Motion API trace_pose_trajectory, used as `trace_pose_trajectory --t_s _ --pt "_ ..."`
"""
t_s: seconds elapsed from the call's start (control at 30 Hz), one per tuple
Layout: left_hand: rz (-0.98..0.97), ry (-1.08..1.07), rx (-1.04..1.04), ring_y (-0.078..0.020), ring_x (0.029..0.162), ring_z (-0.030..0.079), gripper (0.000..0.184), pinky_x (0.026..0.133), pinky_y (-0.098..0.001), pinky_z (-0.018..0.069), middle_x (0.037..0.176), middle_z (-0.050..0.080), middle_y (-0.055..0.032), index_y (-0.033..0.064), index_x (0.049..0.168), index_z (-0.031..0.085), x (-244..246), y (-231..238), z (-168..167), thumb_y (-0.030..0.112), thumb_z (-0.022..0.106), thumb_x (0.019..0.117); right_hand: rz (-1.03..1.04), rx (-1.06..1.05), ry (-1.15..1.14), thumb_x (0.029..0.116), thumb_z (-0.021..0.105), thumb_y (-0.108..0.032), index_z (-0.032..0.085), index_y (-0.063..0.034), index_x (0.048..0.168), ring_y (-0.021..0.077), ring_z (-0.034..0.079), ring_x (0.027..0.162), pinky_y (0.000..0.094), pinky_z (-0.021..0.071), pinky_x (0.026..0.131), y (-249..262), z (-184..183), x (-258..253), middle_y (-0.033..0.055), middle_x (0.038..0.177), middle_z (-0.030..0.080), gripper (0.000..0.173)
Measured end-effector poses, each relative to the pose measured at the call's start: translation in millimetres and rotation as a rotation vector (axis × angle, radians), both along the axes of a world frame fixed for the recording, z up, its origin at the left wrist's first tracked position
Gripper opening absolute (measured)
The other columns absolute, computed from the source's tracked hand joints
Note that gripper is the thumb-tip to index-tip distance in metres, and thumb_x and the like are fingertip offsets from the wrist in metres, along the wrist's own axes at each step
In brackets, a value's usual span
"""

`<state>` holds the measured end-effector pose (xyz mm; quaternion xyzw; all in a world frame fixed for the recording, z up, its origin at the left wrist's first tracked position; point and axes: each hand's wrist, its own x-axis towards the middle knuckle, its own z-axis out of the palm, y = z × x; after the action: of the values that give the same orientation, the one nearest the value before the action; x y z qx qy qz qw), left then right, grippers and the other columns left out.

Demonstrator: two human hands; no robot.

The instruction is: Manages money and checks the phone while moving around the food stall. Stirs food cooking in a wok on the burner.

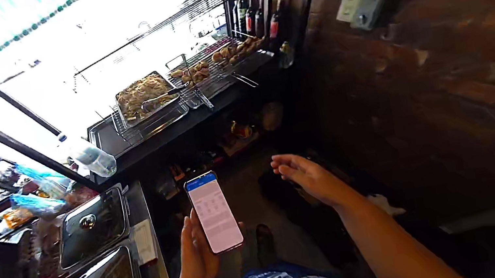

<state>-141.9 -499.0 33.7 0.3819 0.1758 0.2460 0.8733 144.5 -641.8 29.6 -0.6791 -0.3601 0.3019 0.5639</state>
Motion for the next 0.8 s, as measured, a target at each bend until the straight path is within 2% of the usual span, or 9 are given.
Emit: trace_pose_trajectory --t_s 0.17,0.37,0.43,0.5,0.57,0.63,0.67,0.73,0.8 --pt "0.086 0.053 -0.074 -0.0484 0.127 0.057 0.093 0.091 -0.0671 0.0551 0.148 0.051 -0.0213 0.0223 0.161 0.012 50.7 83.0 4.2 0.077 0.043 0.0923 0.003 -0.131 -0.04 0.1074 0.054 -0.033 0.049 -0.0055 0.147 0.0298 0.065 0.12 0.0502 0.0526 0.103 199.2 -13.3 147.7 0.0176 0.136 0.064 0.049" --pt "0.284 0.137 -0.095 -0.0276 0.135 0.054 0.074 0.105 -0.051 0.0504 0.151 0.05 -0.0108 0.0192 0.162 0.011 119.5 172.4 34.6 0.064 0.018 0.1032 -0.064 -0.422 -0.131 0.1005 0.063 -0.045 0.045 0.0031 0.147 0.0497 0.055 0.127 0.0689 0.0424 0.104 412.2 -29.8 240.9 0.034 0.136 0.057 0.07" --pt "0.278 0.128 -0.119 -0.0265 0.136 0.053 0.072 0.106 -0.051 0.0501 0.152 0.049 -0.0098 0.0197 0.162 0.011 140.1 199.3 35.5 0.06 0.023 0.1035 -0.073 -0.56 -0.175 0.098 0.066 -0.047 0.041 0.0078 0.148 0.0514 0.051 0.132 0.068 0.0415 0.107 457.6 -43.5 250.6 0.0374 0.141 0.051 0.078" --pt "0.209 0.101 -0.126 -0.0267 0.135 0.054 0.076 0.105 -0.0508 0.0509 0.15 0.051 -0.0097 0.0205 0.161 0.013 160.1 232.9 34.8 0.061 0.035 0.101 -0.086 -0.661 -0.196 0.0962 0.069 -0.044 0.039 0.0123 0.148 0.0501 0.047 0.137 0.0648 0.0401 0.111 492.9 -44.9 249.5 0.0376 0.147 0.045 0.082" --pt "0.085 0.049 -0.108 -0.0279 0.132 0.056 0.091 0.104 -0.0512 0.0515 0.147 0.055 -0.0101 0.0203 0.16 0.018 177.0 270.5 31.0 0.065 0.059 0.0914 -0.119 -0.681 -0.175 0.0947 0.073 -0.031 0.036 0.013 0.147 0.0492 0.053 0.132 0.0635 0.0437 0.108 510.5 -47.5 241.2 0.0365 0.142 0.051 0.078" --pt "-0.046 0.021 -0.084 -0.0277 0.129 0.06 0.096 0.103 -0.0503 0.0528 0.142 0.059 -0.0097 0.02 0.158 0.025 196.5 308.7 33.2 0.063 0.07 0.0849 -0.135 -0.691 -0.092 0.0921 0.072 -0.017 0.027 0.0107 0.151 0.0475 0.059 0.126 0.0623 0.048 0.104 516.7 -52.5 234.7 0.0347 0.139 0.054 0.08" --pt "-0.117 0.007 -0.076 -0.0274 0.127 0.061 0.095 0.103 -0.05 0.0532 0.14 0.061 -0.0096 0.0198 0.157 0.027 209.6 328.4 35.5 0.061 0.072 0.0842 -0.127 -0.69 -0.017 0.0931 0.071 -0.017 0.024 0.009 0.154 0.0448 0.061 0.122 0.0604 0.0497 0.101 516.9 -59.3 236.8 0.0333 0.138 0.055 0.081" --pt "-0.252 0.008 -0.044 -0.0258 0.124 0.064 0.094 0.101 -0.0484 0.055 0.136 0.063 -0.0089 0.0196 0.156 0.027 239.1 359.1 38.3 0.06 0.073 0.0843 -0.11 -0.683 0.136 0.097 0.066 -0.027 0.043 0.0047 0.143 0.031 0.062 0.09 0.0498 0.0529 0.079 500.5 -79.3 240.2 0.0234 0.11 0.062 0.061" --pt "-0.408 0.012 0.017 -0.0241 0.121 0.065 0.09 0.1 -0.0465 0.0563 0.134 0.065 -0.0079 0.0192 0.155 0.027 275.1 382.9 41.5 0.06 0.07 0.0872 -0.092 -0.657 0.259 0.1014 0.061 -0.046 0.059 0.0001 0.129 0.0202 0.056 0.069 0.0415 0.0509 0.067 461.2 -85.0 241.1 0.0117 0.088 0.061 0.054"
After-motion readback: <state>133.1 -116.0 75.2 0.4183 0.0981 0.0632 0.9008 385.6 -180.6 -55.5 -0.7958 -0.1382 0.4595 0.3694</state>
